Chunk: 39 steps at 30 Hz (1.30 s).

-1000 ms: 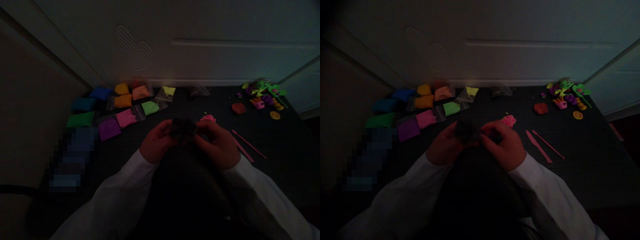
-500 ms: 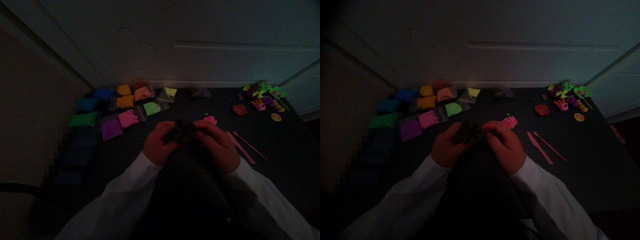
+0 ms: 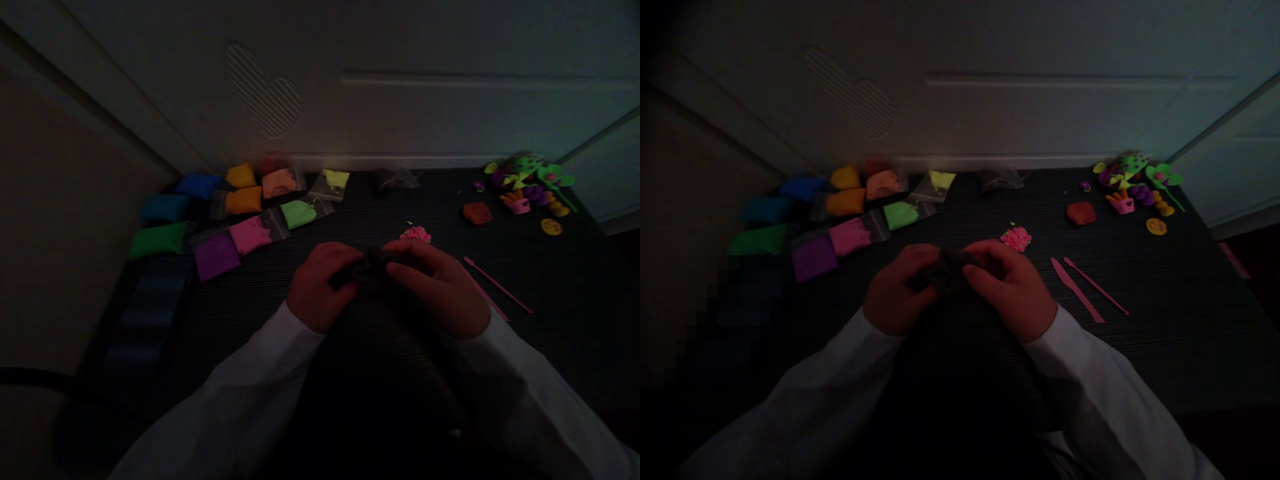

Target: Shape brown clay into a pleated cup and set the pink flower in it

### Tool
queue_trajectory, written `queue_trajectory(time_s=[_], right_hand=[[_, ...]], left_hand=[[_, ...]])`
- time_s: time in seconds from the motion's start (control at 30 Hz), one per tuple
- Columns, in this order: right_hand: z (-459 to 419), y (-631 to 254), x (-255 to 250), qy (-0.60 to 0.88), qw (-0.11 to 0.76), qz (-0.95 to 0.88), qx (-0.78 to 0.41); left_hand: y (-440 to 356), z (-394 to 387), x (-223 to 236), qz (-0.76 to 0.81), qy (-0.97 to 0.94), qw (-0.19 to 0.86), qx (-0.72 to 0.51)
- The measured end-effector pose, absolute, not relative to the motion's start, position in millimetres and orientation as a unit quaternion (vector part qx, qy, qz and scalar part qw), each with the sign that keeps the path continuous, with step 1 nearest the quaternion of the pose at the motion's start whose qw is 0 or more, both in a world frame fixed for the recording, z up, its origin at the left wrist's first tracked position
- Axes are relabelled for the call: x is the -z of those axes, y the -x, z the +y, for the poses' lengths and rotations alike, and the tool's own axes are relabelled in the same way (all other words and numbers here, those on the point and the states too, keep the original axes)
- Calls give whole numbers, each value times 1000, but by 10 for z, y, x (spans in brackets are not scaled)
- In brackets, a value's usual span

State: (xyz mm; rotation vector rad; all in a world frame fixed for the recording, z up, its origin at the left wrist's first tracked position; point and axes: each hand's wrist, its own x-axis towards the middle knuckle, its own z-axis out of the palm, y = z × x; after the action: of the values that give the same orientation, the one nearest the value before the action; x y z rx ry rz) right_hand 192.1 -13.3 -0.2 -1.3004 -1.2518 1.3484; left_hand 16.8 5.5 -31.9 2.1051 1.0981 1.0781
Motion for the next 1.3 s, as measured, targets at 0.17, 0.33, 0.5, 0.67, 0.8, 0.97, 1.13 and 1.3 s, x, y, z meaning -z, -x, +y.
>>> queue_trajectory(time_s=[0.17,0.33,0.5,0.67,0.8,0.97,1.13,1.3], right_hand=[[-147,-1925,-2,525,425,-510,-532],[-128,-1922,50,510,444,-474,-564],[-119,-1913,56,494,457,-421,-609],[-110,-1990,43,491,469,-449,-582],[-111,-2054,6,493,466,-484,-553],[-132,-2119,-89,490,446,-591,-460],[-126,-2192,-151,486,372,-708,-352],[-90,-2214,-152,480,317,-763,-295]], left_hand=[[-173,60,305,414,-769,277,-401],[-195,29,275,445,-738,304,-405],[-200,10,277,475,-689,379,-395],[-172,15,359,480,-641,434,-412],[-160,18,356,453,-648,459,-405],[-146,35,304,416,-650,494,-400],[-104,80,309,384,-666,507,-389],[-64,119,283,384,-690,493,-365]])
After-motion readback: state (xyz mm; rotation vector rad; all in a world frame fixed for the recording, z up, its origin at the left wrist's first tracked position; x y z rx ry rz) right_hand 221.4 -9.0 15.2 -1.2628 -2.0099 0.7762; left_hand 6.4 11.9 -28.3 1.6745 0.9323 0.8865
